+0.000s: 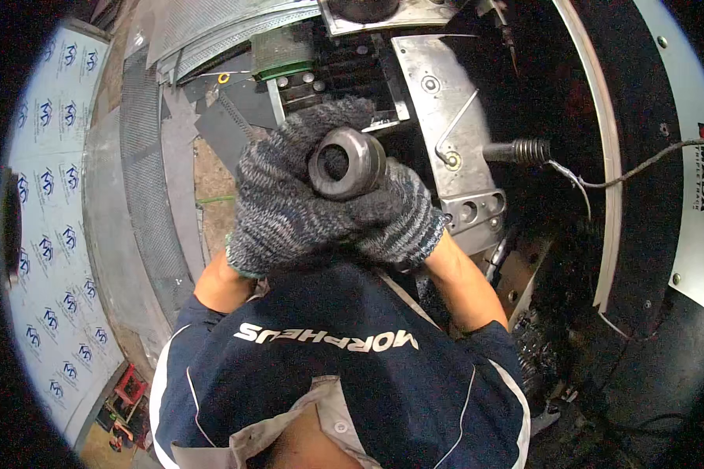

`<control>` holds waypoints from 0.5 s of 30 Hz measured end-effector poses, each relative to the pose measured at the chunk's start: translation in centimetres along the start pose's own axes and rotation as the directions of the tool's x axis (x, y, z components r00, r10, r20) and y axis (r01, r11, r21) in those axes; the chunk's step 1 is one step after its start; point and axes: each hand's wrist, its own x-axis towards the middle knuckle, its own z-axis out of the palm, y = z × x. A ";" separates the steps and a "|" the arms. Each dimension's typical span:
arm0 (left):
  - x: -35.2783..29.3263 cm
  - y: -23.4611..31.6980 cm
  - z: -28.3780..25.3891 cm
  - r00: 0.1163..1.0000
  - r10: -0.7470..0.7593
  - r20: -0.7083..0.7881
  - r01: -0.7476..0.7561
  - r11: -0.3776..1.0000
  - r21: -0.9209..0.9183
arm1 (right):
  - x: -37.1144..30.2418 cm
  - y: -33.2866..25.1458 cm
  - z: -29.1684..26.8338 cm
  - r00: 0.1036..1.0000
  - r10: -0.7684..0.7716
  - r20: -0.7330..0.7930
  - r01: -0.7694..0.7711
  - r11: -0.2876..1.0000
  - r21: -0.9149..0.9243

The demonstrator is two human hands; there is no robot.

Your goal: Cleaning metal fabrication components with a cloth and inspecting them for quality.

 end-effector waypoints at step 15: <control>1.4 -0.3 0.1 0.994 -0.072 0.086 0.086 0.981 -0.174 | 0.9 0.0 -1.6 0.905 0.417 0.082 -0.333 0.577 0.745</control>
